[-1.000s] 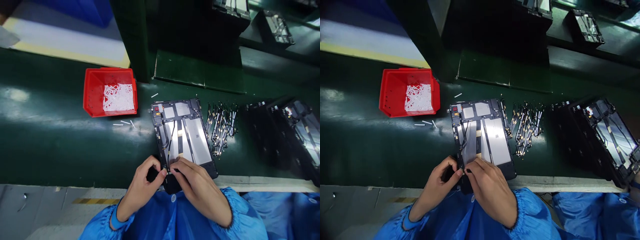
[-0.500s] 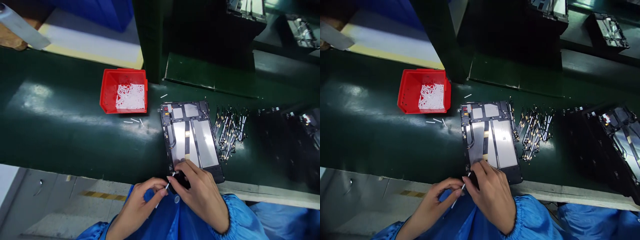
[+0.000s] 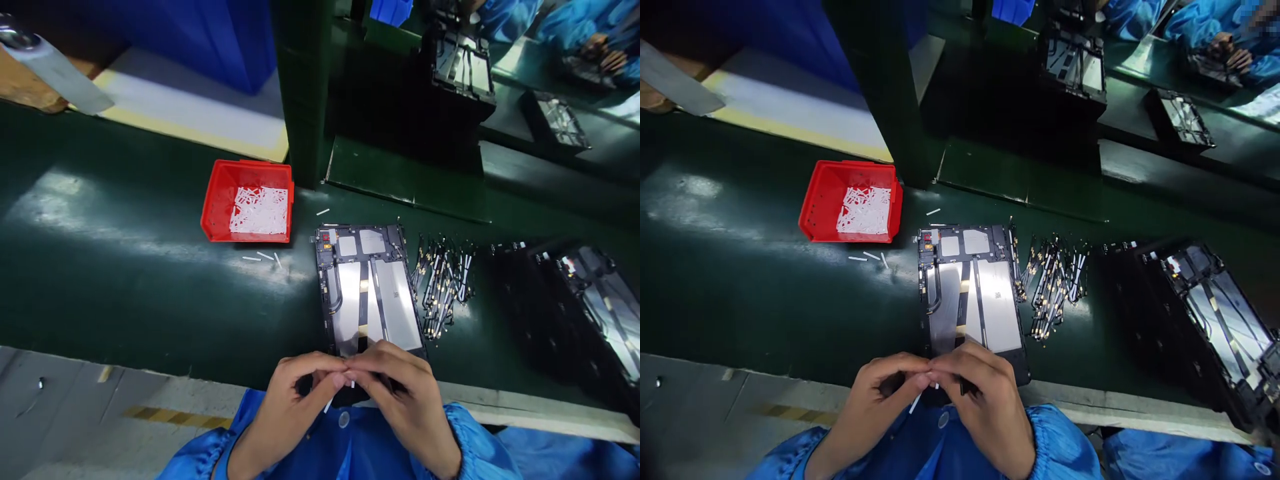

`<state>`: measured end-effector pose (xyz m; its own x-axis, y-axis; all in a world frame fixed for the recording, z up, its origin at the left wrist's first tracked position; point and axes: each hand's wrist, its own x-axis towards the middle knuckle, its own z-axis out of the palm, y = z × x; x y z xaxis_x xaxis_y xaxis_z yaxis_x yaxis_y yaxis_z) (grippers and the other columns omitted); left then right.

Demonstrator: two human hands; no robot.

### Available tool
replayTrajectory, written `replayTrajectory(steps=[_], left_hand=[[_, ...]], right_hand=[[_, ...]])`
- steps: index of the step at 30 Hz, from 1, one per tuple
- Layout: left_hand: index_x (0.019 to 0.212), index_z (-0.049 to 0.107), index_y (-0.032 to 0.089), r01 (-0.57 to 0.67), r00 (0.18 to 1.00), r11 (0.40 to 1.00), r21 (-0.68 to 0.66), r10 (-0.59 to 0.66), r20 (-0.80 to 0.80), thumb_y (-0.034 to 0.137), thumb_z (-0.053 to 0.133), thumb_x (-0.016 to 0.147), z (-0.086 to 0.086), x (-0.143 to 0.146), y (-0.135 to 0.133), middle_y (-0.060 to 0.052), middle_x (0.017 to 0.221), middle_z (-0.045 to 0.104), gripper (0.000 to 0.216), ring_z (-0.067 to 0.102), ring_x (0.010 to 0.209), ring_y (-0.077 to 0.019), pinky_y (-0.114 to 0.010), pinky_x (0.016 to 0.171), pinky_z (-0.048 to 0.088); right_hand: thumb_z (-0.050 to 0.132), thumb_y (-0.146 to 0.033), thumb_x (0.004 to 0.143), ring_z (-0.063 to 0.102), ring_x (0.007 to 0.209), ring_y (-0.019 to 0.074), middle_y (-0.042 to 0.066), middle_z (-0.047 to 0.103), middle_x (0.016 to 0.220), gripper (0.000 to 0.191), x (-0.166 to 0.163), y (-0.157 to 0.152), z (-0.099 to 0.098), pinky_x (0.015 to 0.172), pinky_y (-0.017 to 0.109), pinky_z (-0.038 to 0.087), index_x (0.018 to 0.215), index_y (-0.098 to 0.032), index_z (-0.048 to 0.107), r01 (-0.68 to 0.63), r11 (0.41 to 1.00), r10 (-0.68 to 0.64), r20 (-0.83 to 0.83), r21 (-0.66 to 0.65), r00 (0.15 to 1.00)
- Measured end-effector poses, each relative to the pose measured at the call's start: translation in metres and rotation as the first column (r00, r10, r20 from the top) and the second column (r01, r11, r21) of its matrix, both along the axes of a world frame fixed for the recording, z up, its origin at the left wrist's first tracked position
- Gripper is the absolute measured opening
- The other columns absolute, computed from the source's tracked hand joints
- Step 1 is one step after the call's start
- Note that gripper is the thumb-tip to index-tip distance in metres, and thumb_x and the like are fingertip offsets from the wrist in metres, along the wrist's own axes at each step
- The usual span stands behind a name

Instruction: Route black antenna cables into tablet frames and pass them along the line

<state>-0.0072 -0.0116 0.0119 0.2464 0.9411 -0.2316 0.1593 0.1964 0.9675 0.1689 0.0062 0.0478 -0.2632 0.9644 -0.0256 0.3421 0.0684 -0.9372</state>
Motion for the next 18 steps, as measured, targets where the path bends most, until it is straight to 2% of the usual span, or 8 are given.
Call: replayTrajectory(steps=[3, 5, 7, 9, 11, 13, 15, 18], left_hand=[[0.119, 0.065, 0.030, 0.003, 0.989, 0.946, 0.325, 0.045, -0.141, 0.010, 0.063, 0.086, -0.003, -0.007, 0.000, -0.001, 0.100, 0.077, 0.038, 0.072, 0.088, -0.0168, -0.026, 0.076, 0.058], [0.134, 0.053, 0.027, 0.039, 0.974, 0.826, 0.562, 0.094, -0.205, 0.005, 0.065, 0.083, -0.006, -0.012, -0.001, -0.005, 0.112, 0.074, 0.057, 0.070, 0.102, -0.0210, -0.031, 0.085, 0.057], [0.136, 0.050, 0.024, 0.092, 0.970, 0.734, 0.673, 0.087, -0.227, 0.004, 0.065, 0.082, -0.009, -0.014, 0.000, -0.007, 0.107, 0.076, 0.059, 0.072, 0.099, -0.0224, -0.033, 0.083, 0.058], [0.131, 0.054, 0.023, 0.073, 0.968, 0.700, 0.711, 0.121, -0.219, 0.005, 0.065, 0.082, -0.012, -0.013, 0.002, -0.004, 0.096, 0.078, 0.054, 0.075, 0.090, -0.0219, -0.034, 0.080, 0.059], [0.125, 0.058, 0.024, 0.032, 0.966, 0.684, 0.729, 0.166, -0.198, 0.005, 0.066, 0.081, -0.015, -0.010, 0.003, -0.003, 0.092, 0.079, 0.048, 0.075, 0.089, -0.0225, -0.036, 0.082, 0.058], [0.120, 0.060, 0.024, 0.018, 0.968, 0.684, 0.730, 0.171, -0.184, 0.004, 0.065, 0.081, -0.017, -0.007, 0.003, -0.003, 0.094, 0.079, 0.044, 0.074, 0.094, -0.0229, -0.037, 0.086, 0.058], [0.117, 0.060, 0.023, 0.034, 0.977, 0.688, 0.725, 0.129, -0.169, 0.003, 0.063, 0.082, -0.019, -0.005, 0.003, -0.004, 0.097, 0.078, 0.041, 0.073, 0.099, -0.0225, -0.038, 0.090, 0.057], [0.110, 0.060, 0.022, 0.044, 0.987, 0.704, 0.709, 0.080, -0.141, 0.001, 0.060, 0.082, -0.018, -0.006, 0.004, -0.005, 0.098, 0.078, 0.035, 0.071, 0.103, -0.0210, -0.038, 0.095, 0.055]], right_hand=[[0.064, -0.008, 0.086, 0.066, 0.068, 0.0118, 0.002, 0.069, 0.078, 0.017, -0.003, 0.001, 0.007, 0.060, 0.021, 0.053, 0.094, -0.021, 0.071, -0.001, 0.992, 0.002, -0.005, 0.128, 1.000], [0.066, -0.007, 0.084, 0.066, 0.067, 0.0121, 0.002, 0.070, 0.077, 0.017, -0.008, 0.006, 0.022, 0.060, 0.021, 0.055, 0.093, -0.021, 0.071, -0.023, 0.989, 0.025, -0.011, 0.148, 1.000], [0.066, -0.008, 0.084, 0.068, 0.069, 0.0124, 0.001, 0.072, 0.079, 0.018, -0.014, 0.021, 0.041, 0.062, 0.022, 0.056, 0.094, -0.022, 0.071, -0.061, 0.984, 0.062, 0.002, 0.165, 0.998], [0.067, -0.012, 0.085, 0.069, 0.071, 0.0124, 0.000, 0.073, 0.082, 0.016, -0.025, 0.049, 0.055, 0.062, 0.022, 0.057, 0.094, -0.025, 0.071, -0.069, 0.974, 0.058, 0.057, 0.217, 0.997], [0.067, -0.021, 0.087, 0.070, 0.073, 0.0122, -0.002, 0.074, 0.086, 0.008, -0.042, 0.089, 0.055, 0.066, 0.023, 0.058, 0.090, -0.027, 0.072, -0.035, 0.959, -0.004, 0.139, 0.282, 0.990], [0.065, -0.029, 0.090, 0.070, 0.080, 0.0133, -0.003, 0.075, 0.091, 0.010, -0.063, 0.132, 0.042, 0.076, 0.027, 0.057, 0.092, -0.025, 0.073, -0.052, 0.945, -0.003, 0.169, 0.323, 0.986], [0.058, -0.029, 0.094, 0.069, 0.094, 0.0161, 0.001, 0.074, 0.102, 0.017, -0.084, 0.166, 0.022, 0.087, 0.031, 0.053, 0.098, -0.020, 0.073, -0.176, 0.946, 0.113, 0.234, 0.271, 0.966], [0.056, -0.022, 0.094, 0.064, 0.111, 0.0203, 0.006, 0.069, 0.115, 0.017, -0.096, 0.181, 0.005, 0.096, 0.035, 0.048, 0.091, -0.016, 0.072, -0.259, 0.936, 0.190, 0.278, 0.238, 0.942]])
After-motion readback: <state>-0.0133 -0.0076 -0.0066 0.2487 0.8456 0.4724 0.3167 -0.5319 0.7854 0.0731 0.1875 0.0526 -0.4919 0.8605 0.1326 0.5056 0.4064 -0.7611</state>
